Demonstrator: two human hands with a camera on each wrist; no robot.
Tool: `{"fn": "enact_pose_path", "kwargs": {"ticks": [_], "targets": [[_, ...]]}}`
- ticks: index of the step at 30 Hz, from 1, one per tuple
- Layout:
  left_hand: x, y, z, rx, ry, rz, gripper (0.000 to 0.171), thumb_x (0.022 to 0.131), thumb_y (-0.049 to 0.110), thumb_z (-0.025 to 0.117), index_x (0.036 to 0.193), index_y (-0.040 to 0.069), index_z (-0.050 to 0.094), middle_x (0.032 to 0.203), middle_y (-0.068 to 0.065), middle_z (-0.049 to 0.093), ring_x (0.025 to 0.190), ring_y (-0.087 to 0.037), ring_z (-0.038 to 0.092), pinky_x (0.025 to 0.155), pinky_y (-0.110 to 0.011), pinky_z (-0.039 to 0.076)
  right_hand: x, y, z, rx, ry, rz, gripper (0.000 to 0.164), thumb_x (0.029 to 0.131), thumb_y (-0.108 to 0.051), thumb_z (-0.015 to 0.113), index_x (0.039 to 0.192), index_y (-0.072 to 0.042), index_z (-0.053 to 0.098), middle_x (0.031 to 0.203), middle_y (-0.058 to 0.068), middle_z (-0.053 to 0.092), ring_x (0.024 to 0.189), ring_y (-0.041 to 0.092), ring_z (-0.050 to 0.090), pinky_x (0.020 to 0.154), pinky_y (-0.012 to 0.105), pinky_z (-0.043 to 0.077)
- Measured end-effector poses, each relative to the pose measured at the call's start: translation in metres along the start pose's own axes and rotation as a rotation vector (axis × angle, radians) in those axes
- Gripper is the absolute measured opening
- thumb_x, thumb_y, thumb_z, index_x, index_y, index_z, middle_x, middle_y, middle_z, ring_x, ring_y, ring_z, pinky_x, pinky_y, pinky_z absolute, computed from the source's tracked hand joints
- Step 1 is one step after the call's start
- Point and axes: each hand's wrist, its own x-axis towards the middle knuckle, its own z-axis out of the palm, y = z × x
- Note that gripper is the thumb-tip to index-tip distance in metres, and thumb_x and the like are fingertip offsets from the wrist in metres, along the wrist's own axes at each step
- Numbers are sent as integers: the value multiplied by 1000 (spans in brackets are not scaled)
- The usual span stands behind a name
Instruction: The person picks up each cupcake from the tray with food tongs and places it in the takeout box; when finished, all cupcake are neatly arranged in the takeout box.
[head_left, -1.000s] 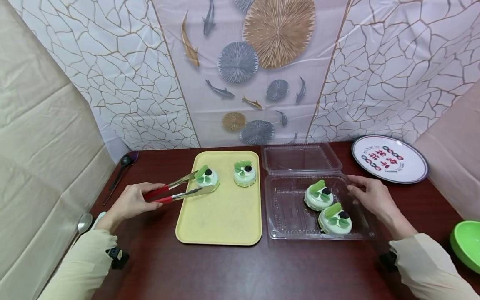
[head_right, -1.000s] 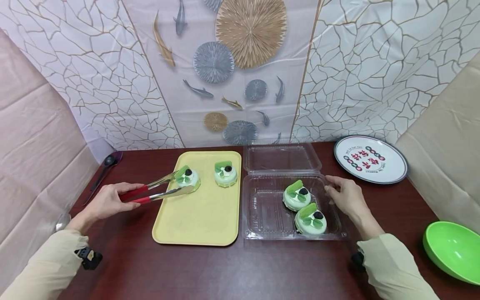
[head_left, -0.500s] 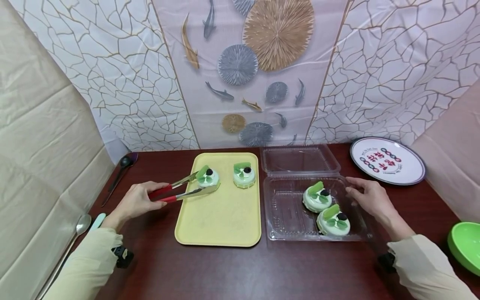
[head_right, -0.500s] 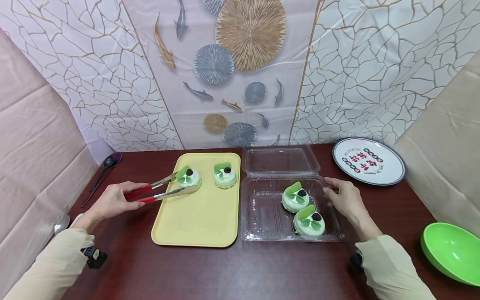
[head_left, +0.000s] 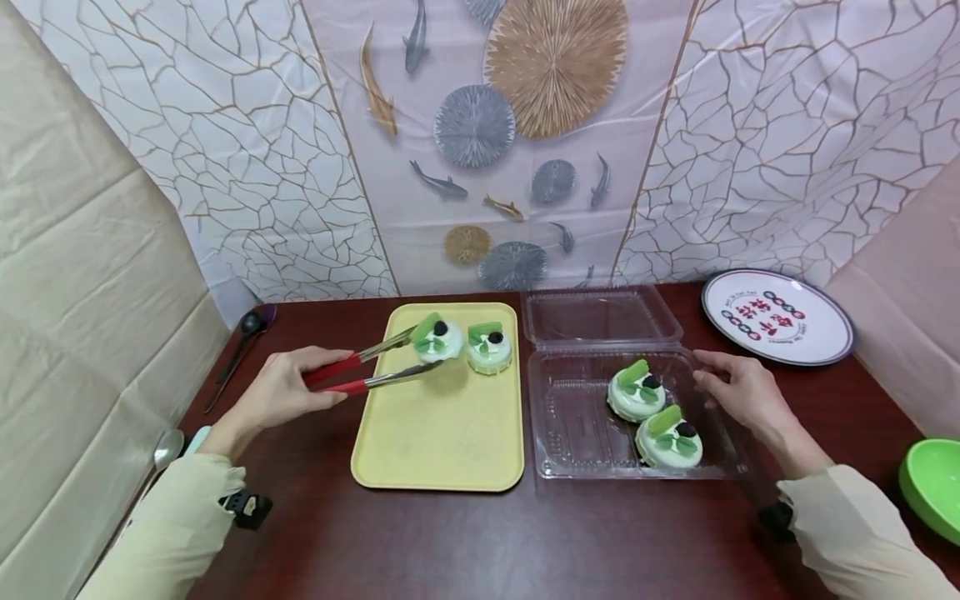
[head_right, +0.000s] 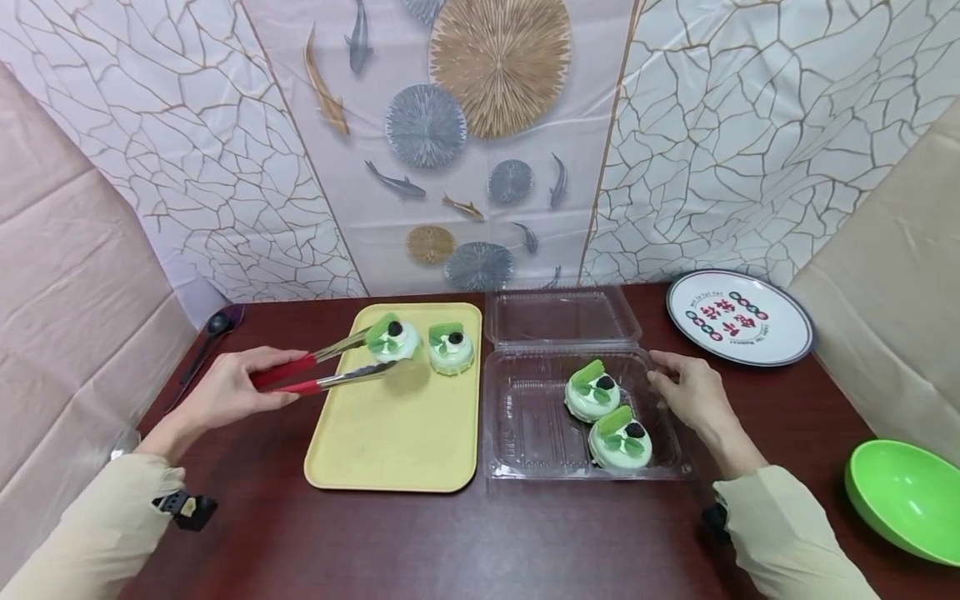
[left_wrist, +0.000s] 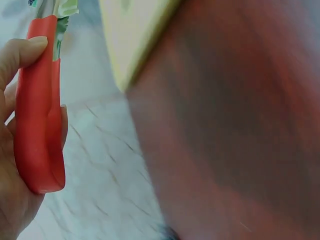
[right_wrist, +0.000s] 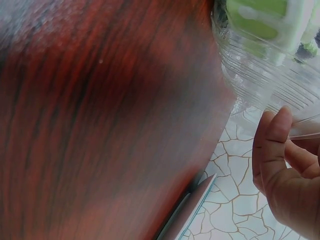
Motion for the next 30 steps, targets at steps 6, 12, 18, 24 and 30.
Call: {"fn": "enact_pose_path", "kwargs": {"ticks": [6, 12, 18, 24, 30], "targets": [[37, 49, 15, -52, -108, 201, 52, 69, 14, 83, 119, 16, 72, 110, -2, 74, 98, -16, 67, 81, -26, 51, 1, -1, -1, 1, 1, -9, 43, 98, -6, 53, 136, 15, 46, 102, 32, 68, 57, 6, 61, 55, 22, 49], [70, 87, 46, -90, -293, 310, 53, 70, 16, 80, 121, 17, 71, 112, 0, 74, 102, -14, 67, 86, -31, 52, 1, -2, 0, -12, 9, -28, 43, 97, -5, 53, 135, 15, 47, 100, 32, 69, 56, 6, 60, 55, 22, 48], [85, 106, 67, -47, -393, 371, 52, 70, 18, 79, 122, 18, 71, 112, 3, 73, 101, -10, 66, 86, -26, 51, 4, -7, 2, -17, 1, -37, 43, 97, -6, 54, 135, 15, 47, 95, 31, 70, 55, 7, 60, 55, 22, 47], [96, 115, 78, -14, -412, 435, 51, 70, 19, 79, 121, 17, 71, 112, 2, 74, 99, -9, 67, 84, -26, 51, 2, -5, -1, -32, 3, -16, 43, 97, -5, 54, 135, 15, 47, 91, 29, 71, 55, 8, 58, 53, 23, 45], [104, 126, 89, 23, -454, 469, 49, 72, 21, 78, 120, 18, 71, 109, 3, 75, 94, -7, 67, 79, -22, 49, -1, -2, -2, -32, 7, -4, 43, 97, -5, 53, 135, 15, 47, 88, 27, 71, 54, 7, 58, 52, 23, 45]]}}
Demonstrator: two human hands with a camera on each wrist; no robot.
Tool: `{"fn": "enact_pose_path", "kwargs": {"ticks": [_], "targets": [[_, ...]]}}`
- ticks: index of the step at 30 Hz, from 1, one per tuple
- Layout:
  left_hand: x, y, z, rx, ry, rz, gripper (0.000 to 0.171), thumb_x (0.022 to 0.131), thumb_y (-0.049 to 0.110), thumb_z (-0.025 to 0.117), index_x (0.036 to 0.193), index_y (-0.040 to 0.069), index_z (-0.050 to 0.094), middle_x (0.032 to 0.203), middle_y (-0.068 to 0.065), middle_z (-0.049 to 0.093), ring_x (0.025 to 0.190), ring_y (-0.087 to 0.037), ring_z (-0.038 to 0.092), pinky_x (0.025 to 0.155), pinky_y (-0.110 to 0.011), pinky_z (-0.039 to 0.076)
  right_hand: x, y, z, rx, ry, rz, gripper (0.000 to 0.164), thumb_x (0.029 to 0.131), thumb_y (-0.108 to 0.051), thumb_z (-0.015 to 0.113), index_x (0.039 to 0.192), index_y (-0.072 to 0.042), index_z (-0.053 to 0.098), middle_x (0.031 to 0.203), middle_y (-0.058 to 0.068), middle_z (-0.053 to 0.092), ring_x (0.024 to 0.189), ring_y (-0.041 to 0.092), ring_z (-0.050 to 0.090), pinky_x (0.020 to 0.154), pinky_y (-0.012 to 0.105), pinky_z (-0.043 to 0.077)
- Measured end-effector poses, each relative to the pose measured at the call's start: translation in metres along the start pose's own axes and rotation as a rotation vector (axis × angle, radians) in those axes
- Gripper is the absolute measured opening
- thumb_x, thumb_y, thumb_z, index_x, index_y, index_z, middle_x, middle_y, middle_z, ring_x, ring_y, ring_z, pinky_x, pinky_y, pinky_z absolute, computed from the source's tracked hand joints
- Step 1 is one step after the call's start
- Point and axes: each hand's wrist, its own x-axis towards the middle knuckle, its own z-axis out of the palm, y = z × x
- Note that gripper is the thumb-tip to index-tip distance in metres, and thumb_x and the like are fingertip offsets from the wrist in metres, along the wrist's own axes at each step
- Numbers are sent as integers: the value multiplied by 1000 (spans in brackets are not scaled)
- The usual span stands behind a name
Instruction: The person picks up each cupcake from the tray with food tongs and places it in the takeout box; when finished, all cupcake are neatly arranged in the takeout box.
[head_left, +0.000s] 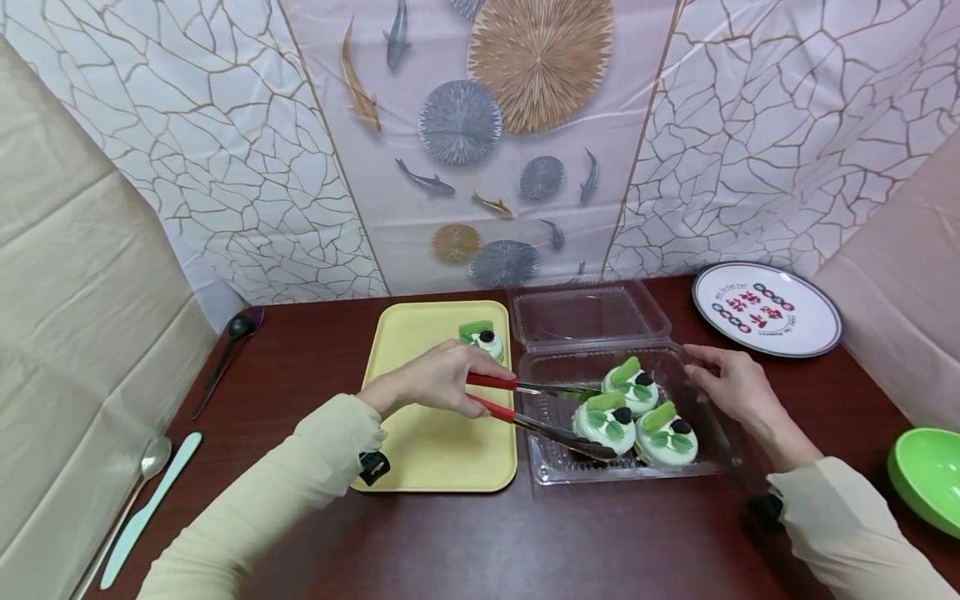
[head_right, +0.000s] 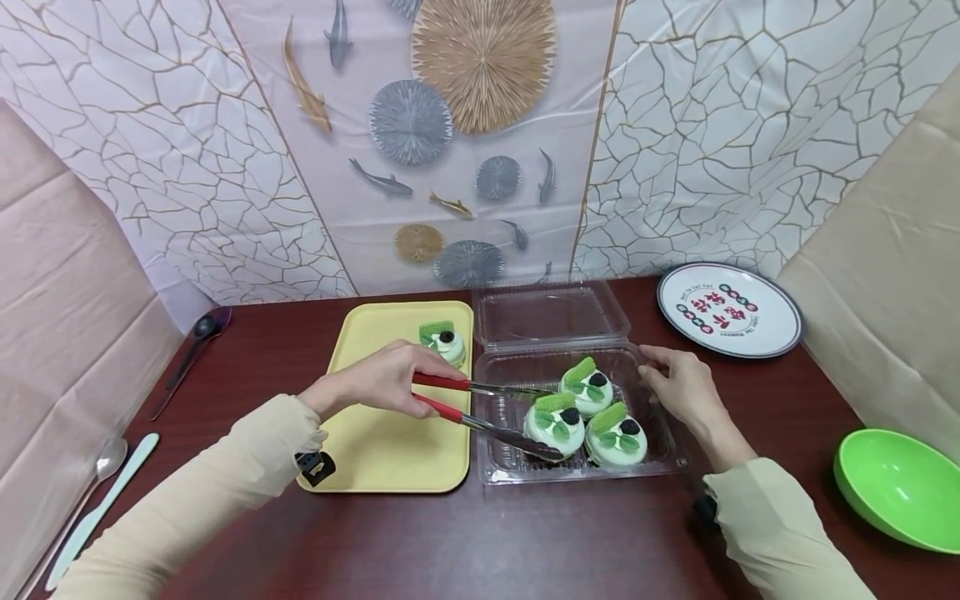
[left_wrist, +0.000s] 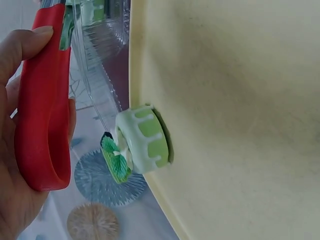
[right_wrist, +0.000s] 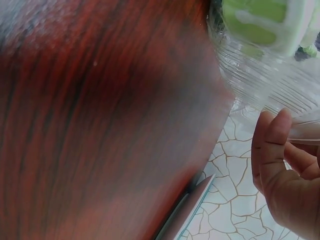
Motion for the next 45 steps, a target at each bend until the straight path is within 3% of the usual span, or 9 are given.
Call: {"fn": "enact_pose_path", "kwargs": {"ticks": [5, 14, 27, 31, 36, 41, 45], "targets": [[9, 7, -3, 23, -60, -36, 50, 72, 21, 77, 121, 18, 71, 104, 3, 75, 81, -6, 60, 70, -19, 45, 1, 1, 0, 5, -5, 8, 43, 97, -5, 53, 135, 15, 47, 91, 28, 71, 54, 7, 59, 52, 24, 45], [18, 15, -14, 59, -141, -64, 48, 72, 20, 76, 120, 21, 71, 104, 5, 73, 84, -6, 56, 69, -20, 44, 2, 1, 0, 4, -7, 16, 44, 97, -6, 53, 136, 14, 47, 92, 28, 71, 55, 8, 59, 51, 25, 44], [17, 20, -21, 103, -154, -62, 52, 72, 23, 75, 124, 22, 69, 107, 3, 72, 85, -9, 57, 74, -24, 44, 1, -1, 1, 1, -7, 7, 43, 97, -5, 53, 135, 15, 48, 91, 28, 71, 55, 8, 59, 51, 24, 45], [13, 18, -23, 67, -99, -52, 53, 73, 22, 76, 125, 20, 68, 114, 2, 72, 89, -10, 60, 75, -24, 46, 1, -1, 0, 4, 0, 2, 43, 97, -5, 53, 134, 15, 48, 92, 29, 71, 55, 8, 60, 52, 24, 46], [-6, 6, -28, -35, 72, -80, 54, 72, 22, 79, 125, 16, 69, 116, -1, 72, 99, -13, 65, 85, -29, 51, 0, -1, 1, 5, -1, -3, 43, 97, -5, 52, 135, 15, 47, 95, 31, 70, 55, 8, 61, 53, 23, 47], [-42, -18, -32, -118, 263, -227, 56, 73, 19, 80, 127, 14, 67, 122, -7, 70, 113, -21, 64, 95, -40, 50, 0, 0, 1, 6, 5, -2, 43, 97, -5, 53, 134, 15, 47, 96, 31, 70, 55, 8, 61, 53, 23, 47], [-75, -40, -32, -121, 343, -375, 56, 74, 18, 81, 128, 13, 66, 120, -9, 70, 109, -22, 64, 91, -41, 50, 0, 1, 1, 9, 7, -1, 43, 97, -6, 53, 134, 15, 48, 98, 32, 69, 55, 8, 61, 52, 23, 47]]}}
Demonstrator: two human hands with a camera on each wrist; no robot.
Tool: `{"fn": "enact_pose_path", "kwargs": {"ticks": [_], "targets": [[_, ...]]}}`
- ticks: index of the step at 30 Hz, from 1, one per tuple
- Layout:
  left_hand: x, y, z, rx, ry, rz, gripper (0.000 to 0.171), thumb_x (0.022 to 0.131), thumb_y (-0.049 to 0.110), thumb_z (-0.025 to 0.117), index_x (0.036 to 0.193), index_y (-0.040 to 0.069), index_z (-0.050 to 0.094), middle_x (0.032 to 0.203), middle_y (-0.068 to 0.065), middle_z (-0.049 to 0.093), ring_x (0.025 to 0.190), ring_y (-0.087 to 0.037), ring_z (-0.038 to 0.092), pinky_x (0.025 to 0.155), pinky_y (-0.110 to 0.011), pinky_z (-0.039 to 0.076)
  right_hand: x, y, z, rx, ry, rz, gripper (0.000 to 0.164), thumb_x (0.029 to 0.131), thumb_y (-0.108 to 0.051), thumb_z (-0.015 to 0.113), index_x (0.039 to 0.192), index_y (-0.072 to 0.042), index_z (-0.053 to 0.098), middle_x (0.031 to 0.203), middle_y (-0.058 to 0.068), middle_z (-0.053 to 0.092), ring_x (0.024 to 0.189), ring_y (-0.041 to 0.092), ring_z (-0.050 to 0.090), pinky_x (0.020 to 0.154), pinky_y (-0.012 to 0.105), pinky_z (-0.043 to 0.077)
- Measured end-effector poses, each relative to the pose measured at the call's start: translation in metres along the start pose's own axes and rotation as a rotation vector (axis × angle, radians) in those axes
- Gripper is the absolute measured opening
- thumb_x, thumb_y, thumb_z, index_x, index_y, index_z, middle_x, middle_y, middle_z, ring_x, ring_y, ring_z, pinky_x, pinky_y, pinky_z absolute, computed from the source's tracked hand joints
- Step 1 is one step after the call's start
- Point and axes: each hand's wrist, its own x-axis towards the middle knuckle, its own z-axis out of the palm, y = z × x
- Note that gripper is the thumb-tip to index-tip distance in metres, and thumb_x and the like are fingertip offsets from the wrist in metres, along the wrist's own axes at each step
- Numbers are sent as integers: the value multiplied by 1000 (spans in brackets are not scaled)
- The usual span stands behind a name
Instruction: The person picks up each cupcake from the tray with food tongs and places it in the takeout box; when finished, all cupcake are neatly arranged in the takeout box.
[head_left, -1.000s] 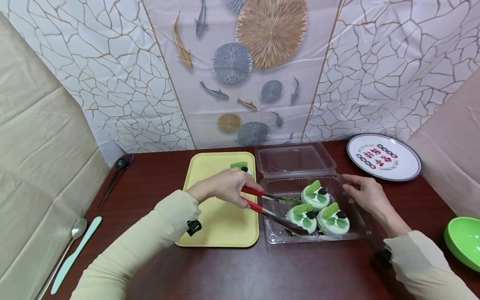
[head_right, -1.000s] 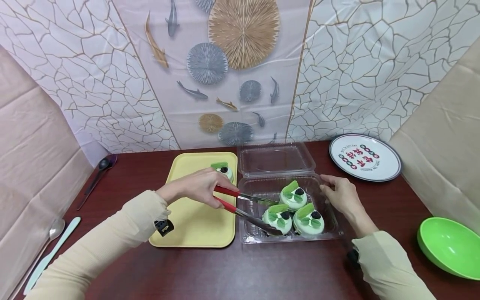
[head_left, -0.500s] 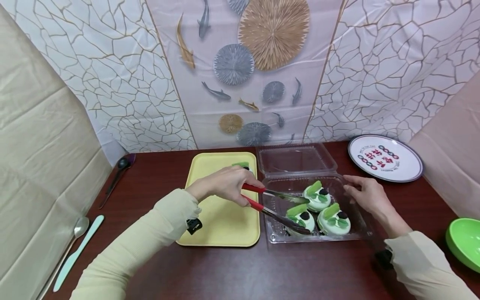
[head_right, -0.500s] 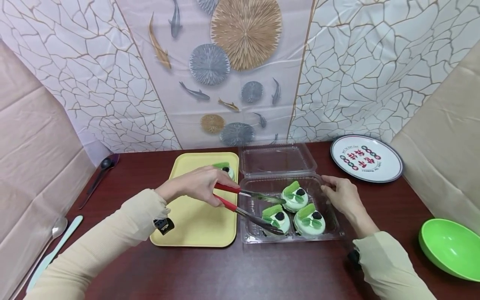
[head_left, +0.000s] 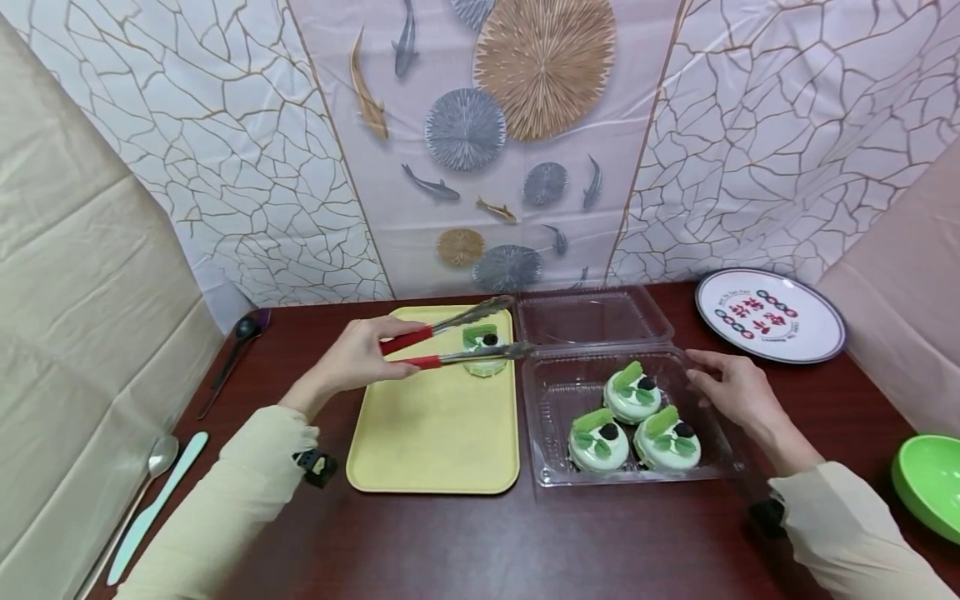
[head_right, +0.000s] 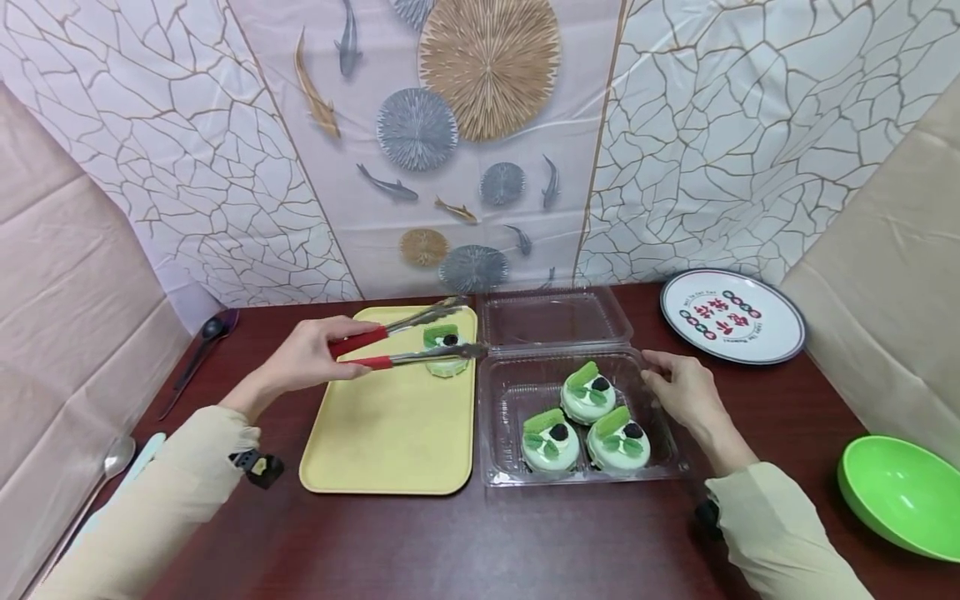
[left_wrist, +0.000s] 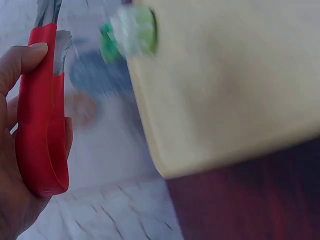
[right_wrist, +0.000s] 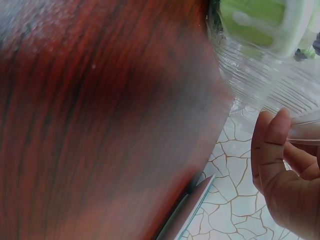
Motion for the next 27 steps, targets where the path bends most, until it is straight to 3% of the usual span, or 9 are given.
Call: {"fn": "enact_pose_path", "kwargs": {"ticks": [6, 11, 17, 27], "targets": [[-24, -36, -4, 23, 45, -122, 56, 73, 16, 82, 127, 10, 66, 116, -12, 71, 101, -24, 63, 84, -39, 49, -1, -2, -1, -6, -1, 1, 43, 97, -5, 53, 134, 15, 47, 99, 32, 69, 56, 8, 61, 53, 23, 48], [-33, -50, 3, 38, 38, -127, 55, 74, 15, 81, 126, 7, 67, 114, -15, 71, 98, -25, 63, 82, -40, 50, 0, -2, -1, -2, -8, 8, 43, 97, -5, 52, 135, 15, 47, 96, 30, 70, 56, 8, 60, 53, 24, 48], [-32, -53, 15, 73, 22, -103, 52, 72, 15, 81, 122, 7, 69, 106, -12, 72, 89, -21, 62, 78, -32, 48, 0, -1, -1, 2, -20, 18, 44, 98, -7, 52, 137, 14, 46, 93, 29, 71, 55, 8, 59, 51, 24, 45], [-25, -52, 25, 84, 12, -132, 51, 72, 15, 81, 121, 10, 70, 108, -11, 73, 88, -21, 62, 72, -27, 46, 0, -1, -1, -11, -14, 8, 44, 98, -6, 52, 136, 14, 47, 92, 28, 71, 55, 8, 59, 52, 24, 45]]}}
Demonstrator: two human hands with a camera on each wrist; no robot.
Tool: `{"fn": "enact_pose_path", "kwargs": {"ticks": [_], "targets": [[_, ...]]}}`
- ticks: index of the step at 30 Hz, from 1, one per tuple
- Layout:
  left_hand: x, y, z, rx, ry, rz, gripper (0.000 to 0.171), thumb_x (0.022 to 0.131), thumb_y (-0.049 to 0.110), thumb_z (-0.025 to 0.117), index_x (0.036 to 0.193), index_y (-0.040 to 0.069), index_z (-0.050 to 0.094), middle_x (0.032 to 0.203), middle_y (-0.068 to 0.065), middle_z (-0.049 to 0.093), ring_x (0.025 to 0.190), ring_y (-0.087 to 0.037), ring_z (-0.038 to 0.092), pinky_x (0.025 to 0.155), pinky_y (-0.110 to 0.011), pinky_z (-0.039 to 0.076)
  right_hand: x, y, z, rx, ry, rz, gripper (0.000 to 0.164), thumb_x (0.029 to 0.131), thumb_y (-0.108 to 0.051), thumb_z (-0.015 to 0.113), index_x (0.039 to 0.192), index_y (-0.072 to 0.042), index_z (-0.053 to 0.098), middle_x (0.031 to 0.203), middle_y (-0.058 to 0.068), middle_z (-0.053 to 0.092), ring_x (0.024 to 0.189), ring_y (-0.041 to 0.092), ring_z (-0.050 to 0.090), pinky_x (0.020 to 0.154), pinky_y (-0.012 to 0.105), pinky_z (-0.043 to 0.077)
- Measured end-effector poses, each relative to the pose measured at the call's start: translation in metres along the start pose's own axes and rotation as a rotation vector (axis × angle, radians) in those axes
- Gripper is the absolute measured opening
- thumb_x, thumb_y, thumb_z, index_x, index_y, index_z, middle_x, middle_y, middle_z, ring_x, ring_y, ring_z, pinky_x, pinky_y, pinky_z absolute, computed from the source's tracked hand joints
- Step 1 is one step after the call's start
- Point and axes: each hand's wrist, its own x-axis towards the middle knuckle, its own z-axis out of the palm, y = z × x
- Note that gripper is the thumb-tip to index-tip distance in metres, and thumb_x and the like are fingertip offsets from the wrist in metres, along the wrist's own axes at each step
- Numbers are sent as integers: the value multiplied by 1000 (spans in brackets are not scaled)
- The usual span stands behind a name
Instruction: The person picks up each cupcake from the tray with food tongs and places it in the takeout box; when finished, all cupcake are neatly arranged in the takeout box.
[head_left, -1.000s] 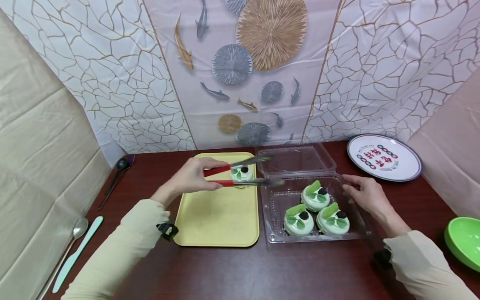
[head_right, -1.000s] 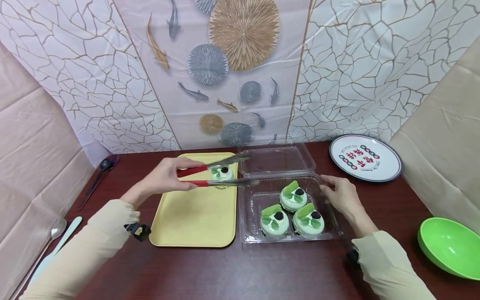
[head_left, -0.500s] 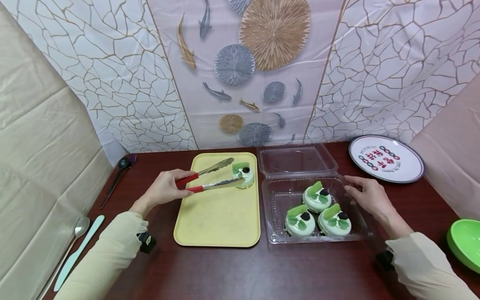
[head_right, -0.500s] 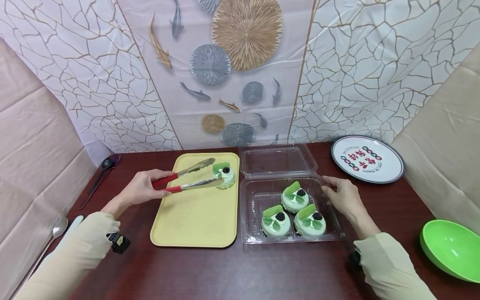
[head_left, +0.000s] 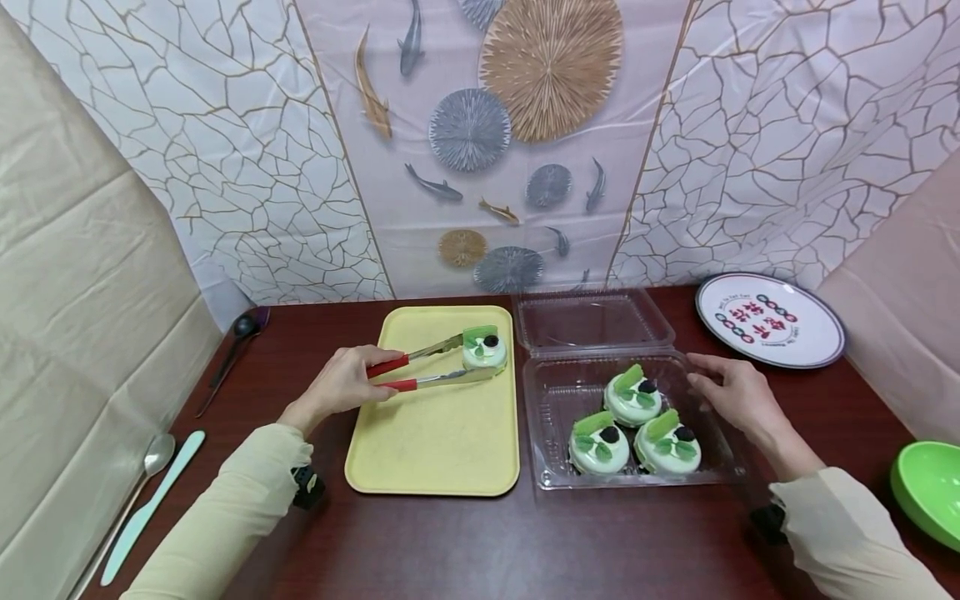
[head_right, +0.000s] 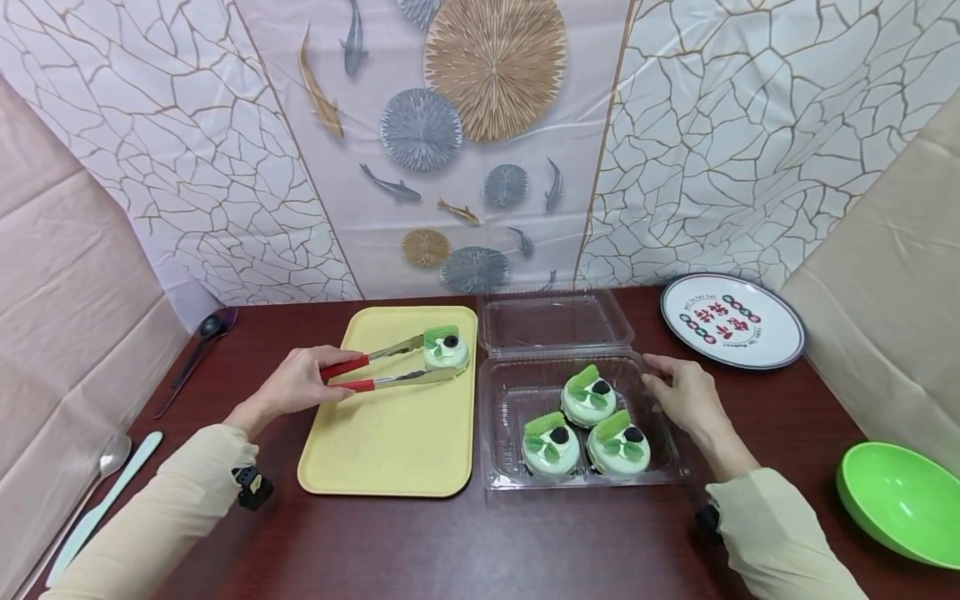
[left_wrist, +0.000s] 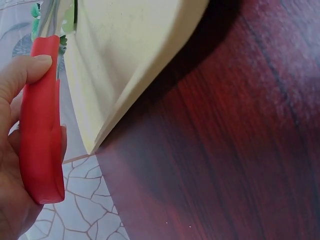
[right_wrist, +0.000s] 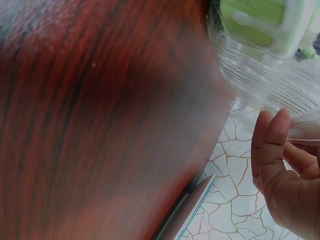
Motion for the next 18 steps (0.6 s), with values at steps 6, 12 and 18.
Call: {"fn": "enact_pose_path", "kwargs": {"ticks": [6, 12, 18], "targets": [[-1, 0, 0, -1, 7, -2, 50, 72, 16, 81, 121, 10, 70, 106, -9, 74, 88, -20, 62, 71, -26, 46, 1, -1, 0, 0, 4, -2, 43, 97, -5, 52, 135, 15, 47, 92, 29, 71, 54, 8, 59, 52, 23, 46], [-2, 0, -1, 15, 6, 8, 50, 72, 16, 82, 120, 11, 71, 106, -9, 74, 89, -20, 63, 74, -29, 47, 0, -1, 0, 3, -2, -2, 43, 98, -5, 52, 136, 15, 46, 92, 29, 72, 54, 7, 59, 53, 23, 46], [-5, 0, -6, 9, 28, 14, 50, 71, 15, 81, 120, 10, 71, 102, -9, 74, 84, -20, 62, 71, -27, 46, 1, -1, 0, -1, 1, -5, 43, 97, -5, 52, 135, 15, 47, 90, 28, 72, 54, 7, 59, 52, 23, 45]]}}
